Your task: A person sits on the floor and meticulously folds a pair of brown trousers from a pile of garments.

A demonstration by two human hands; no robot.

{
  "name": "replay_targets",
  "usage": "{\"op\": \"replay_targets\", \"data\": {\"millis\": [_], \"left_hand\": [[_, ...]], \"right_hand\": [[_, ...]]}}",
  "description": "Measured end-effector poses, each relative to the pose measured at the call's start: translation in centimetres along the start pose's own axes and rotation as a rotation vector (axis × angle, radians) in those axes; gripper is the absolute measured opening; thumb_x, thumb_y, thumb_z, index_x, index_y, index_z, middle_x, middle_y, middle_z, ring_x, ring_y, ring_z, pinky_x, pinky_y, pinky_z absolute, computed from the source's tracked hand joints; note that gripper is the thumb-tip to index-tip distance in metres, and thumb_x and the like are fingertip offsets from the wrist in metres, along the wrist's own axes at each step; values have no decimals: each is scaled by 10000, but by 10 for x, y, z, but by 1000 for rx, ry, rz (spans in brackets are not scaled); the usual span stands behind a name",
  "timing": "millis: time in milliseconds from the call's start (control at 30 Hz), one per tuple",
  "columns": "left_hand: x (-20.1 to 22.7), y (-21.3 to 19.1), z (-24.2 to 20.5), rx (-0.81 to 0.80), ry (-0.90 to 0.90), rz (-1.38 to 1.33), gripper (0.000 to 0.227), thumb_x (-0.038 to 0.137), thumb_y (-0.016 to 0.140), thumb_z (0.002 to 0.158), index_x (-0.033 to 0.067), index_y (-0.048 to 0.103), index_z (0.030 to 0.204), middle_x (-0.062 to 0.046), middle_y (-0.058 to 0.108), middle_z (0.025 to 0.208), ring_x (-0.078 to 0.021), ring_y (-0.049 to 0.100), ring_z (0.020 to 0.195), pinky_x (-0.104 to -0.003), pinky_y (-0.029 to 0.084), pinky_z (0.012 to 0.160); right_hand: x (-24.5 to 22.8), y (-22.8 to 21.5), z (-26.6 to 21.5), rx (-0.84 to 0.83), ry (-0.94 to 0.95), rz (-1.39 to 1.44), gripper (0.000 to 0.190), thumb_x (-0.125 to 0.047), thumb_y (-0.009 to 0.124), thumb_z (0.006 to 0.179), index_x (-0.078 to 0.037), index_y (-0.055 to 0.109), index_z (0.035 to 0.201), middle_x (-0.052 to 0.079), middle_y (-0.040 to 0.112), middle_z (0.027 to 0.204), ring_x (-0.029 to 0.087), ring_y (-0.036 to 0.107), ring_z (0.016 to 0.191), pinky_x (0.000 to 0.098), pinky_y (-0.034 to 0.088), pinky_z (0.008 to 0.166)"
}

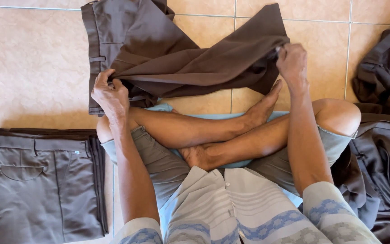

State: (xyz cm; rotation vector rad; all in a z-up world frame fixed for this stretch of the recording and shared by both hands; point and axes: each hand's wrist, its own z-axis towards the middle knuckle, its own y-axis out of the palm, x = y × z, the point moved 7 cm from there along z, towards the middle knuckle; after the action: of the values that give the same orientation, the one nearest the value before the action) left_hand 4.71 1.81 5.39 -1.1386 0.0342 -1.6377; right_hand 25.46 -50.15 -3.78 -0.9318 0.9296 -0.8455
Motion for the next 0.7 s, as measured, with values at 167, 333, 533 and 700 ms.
{"op": "replay_targets", "data": {"millis": [167,333,533,700], "left_hand": [[-3,2,1,11,-12,35,261,-124,642,725,-46,764,943,-182,772,843,-257,699,614,-316,578,521],[-5,2,0,9,-45,63,239,-115,657,752,-42,767,951,-168,774,845,-264,707,644,-339,582,581],[-16,5,0,4,-96,112,200,-113,673,784,-47,763,950,-166,769,825,-251,693,610,-343,573,563],[-43,11,-8,13,-124,93,151,6,669,865,45,770,970,-144,727,843,-341,742,727,-405,623,598]], "right_hand": [[-39,-68,42,536,-21,571,111,32,558,1041,38,662,1080,123,554,1026,218,563,879,343,551,759],[-11,23,37,205,34,416,440,154,557,870,-51,563,1259,174,583,1238,318,605,1063,383,558,835],[-34,77,-1,-155,6,93,434,-124,802,819,-22,719,1233,276,538,1284,452,538,1088,482,492,914],[28,94,-7,31,864,1158,64,-52,609,921,-2,569,918,75,607,801,102,579,516,214,390,408]]}}
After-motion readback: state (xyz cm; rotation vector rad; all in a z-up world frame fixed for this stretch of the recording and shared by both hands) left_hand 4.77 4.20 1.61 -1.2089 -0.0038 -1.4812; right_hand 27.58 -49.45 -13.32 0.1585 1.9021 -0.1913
